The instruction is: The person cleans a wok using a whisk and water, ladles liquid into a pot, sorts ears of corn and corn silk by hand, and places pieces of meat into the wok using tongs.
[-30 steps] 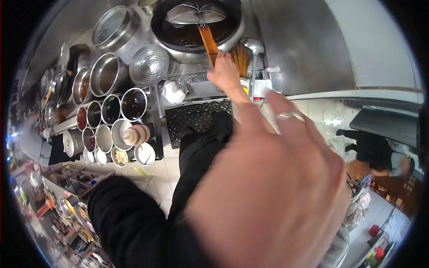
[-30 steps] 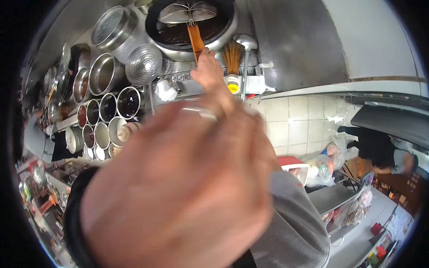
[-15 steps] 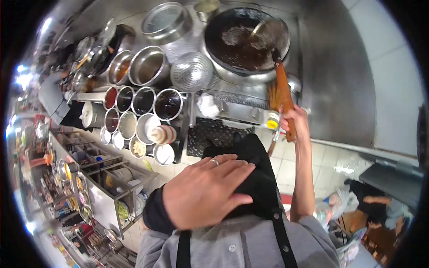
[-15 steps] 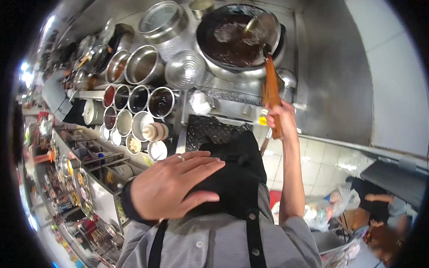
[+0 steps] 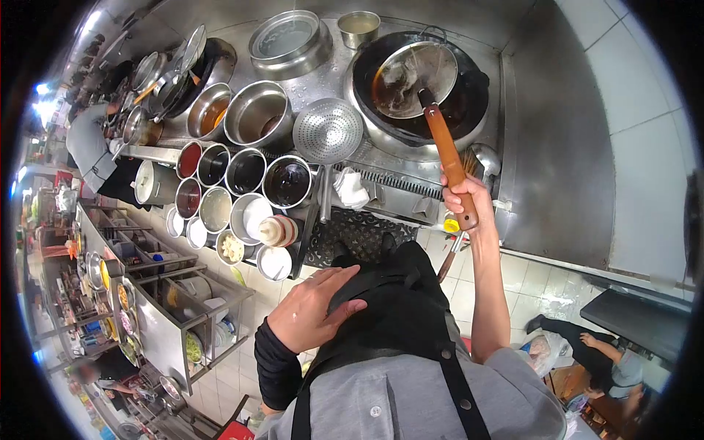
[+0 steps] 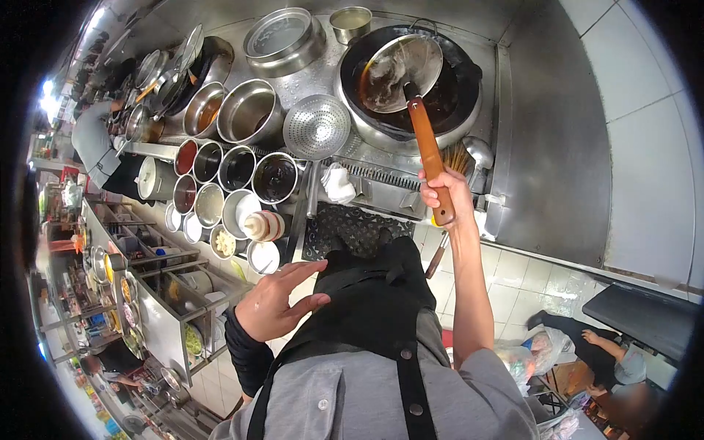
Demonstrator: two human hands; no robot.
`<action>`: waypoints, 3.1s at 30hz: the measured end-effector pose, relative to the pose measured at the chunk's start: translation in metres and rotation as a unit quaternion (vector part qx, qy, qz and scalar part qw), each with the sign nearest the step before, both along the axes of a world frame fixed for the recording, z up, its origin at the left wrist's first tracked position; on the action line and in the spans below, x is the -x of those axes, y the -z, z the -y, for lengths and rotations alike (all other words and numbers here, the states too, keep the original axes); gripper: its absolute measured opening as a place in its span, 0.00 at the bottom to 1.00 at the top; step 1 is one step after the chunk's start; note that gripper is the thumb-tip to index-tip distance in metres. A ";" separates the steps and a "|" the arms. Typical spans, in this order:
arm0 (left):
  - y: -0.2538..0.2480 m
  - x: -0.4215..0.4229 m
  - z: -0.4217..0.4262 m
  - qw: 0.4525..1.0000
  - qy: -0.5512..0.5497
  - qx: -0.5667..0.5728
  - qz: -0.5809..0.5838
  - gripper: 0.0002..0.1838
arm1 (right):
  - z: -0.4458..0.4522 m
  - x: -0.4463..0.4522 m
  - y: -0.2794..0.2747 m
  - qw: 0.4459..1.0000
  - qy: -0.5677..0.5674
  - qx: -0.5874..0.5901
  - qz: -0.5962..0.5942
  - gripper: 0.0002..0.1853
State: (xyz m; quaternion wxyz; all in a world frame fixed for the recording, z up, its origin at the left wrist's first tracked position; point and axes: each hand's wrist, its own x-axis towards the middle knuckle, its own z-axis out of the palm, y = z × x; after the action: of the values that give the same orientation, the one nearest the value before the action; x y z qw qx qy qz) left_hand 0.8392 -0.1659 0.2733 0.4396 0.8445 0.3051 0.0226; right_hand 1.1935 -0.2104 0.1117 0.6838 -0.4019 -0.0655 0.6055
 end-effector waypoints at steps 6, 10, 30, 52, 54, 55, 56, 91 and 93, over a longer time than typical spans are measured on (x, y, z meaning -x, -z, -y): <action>0.016 0.019 0.001 0.999 -0.043 0.032 -0.013 0.30 | -0.032 0.000 -0.006 0.998 0.002 0.002 0.070 0.19; 0.022 0.027 -0.001 0.997 -0.063 0.041 -0.033 0.30 | -0.039 -0.003 -0.012 0.992 0.020 0.002 0.123 0.14; 0.142 0.007 -0.024 0.884 -0.219 0.392 0.128 0.28 | -0.080 0.104 0.007 0.954 -0.274 -0.110 -0.046 0.19; 0.118 0.045 0.006 0.891 -0.273 0.345 0.112 0.29 | 0.009 0.093 0.198 0.878 -0.373 0.192 0.228 0.17; 0.100 0.035 -0.002 0.901 -0.253 0.334 0.114 0.28 | 0.041 0.065 0.287 0.897 -0.255 0.327 0.153 0.13; 0.089 0.029 -0.006 0.907 -0.241 0.327 0.110 0.28 | 0.055 0.054 0.333 0.908 -0.179 0.369 0.084 0.12; 0.082 0.025 -0.008 0.913 -0.229 0.322 0.104 0.28 | 0.065 0.052 0.360 0.908 -0.101 0.406 0.012 0.10; 0.052 0.126 -0.188 0.875 -0.135 0.362 0.290 0.19 | 0.125 0.326 0.335 0.830 0.182 0.479 0.218 0.12; 0.052 0.110 -0.184 0.896 -0.115 0.332 0.271 0.18 | 0.127 0.340 0.350 0.841 0.242 0.436 0.209 0.09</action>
State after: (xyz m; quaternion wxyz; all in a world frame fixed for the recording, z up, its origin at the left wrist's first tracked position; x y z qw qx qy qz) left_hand 0.7293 0.0182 0.2208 0.7546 0.5694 0.2587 0.1985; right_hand 0.8535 -0.3378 -0.2385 0.5324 -0.7788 0.1633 0.2887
